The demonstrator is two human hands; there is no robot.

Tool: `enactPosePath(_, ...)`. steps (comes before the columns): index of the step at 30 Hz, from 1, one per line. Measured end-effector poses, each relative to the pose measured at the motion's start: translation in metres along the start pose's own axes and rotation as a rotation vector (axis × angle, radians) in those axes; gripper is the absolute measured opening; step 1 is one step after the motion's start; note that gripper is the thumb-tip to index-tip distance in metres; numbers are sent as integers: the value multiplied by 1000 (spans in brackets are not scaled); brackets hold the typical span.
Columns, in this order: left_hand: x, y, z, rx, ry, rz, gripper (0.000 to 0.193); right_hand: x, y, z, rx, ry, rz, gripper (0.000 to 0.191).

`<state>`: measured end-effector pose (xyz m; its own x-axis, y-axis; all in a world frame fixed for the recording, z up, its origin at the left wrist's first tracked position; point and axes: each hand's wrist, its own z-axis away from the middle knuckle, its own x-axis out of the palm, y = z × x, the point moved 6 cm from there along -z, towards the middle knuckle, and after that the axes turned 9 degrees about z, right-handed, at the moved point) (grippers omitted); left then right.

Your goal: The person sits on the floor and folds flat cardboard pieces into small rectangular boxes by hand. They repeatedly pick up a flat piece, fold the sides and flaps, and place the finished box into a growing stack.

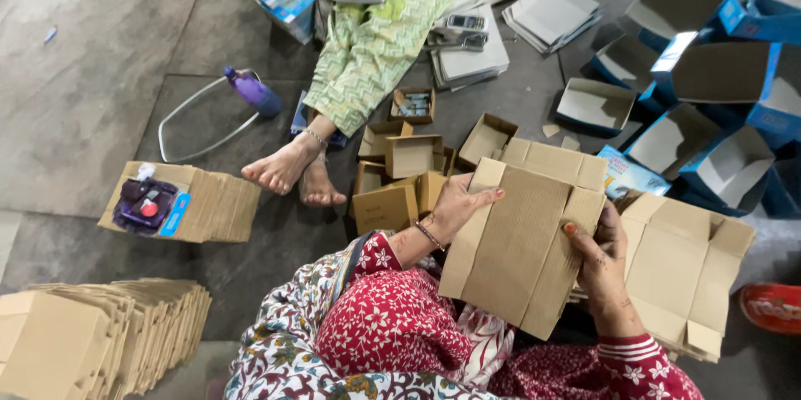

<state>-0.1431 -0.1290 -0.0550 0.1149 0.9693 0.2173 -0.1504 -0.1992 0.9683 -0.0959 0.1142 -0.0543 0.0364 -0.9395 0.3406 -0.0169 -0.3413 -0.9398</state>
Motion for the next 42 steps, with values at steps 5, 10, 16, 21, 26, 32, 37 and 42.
enactPosePath(5, -9, -20, -1, -166, 26, 162, 28, -1, 16, 0, -194, -47, 191, 26)
enactPosePath(10, -8, -1, 0, -136, 88, 282, 48, -10, 45, -20, 65, 71, 26, 27)
enactPosePath(16, 3, 6, -5, -88, 50, 454, 44, -6, 27, -23, 89, -16, -26, 22)
enactPosePath(21, 18, -2, -13, -71, -117, 423, 28, -24, 19, -22, 201, 113, -66, 21)
enactPosePath(26, 32, 2, -15, 34, -259, 253, 28, -39, 19, -26, 149, 97, -92, 20)
enactPosePath(32, 40, 4, -14, 27, -317, 271, 20, -42, 27, -25, 128, 61, -84, 20)
enactPosePath(37, 31, 38, -25, 300, -522, 66, 52, -72, 17, -24, 222, 273, 148, 22)
enactPosePath(42, -45, 29, -108, 26, 140, 287, 51, -88, -6, -14, 46, 309, -62, 26)
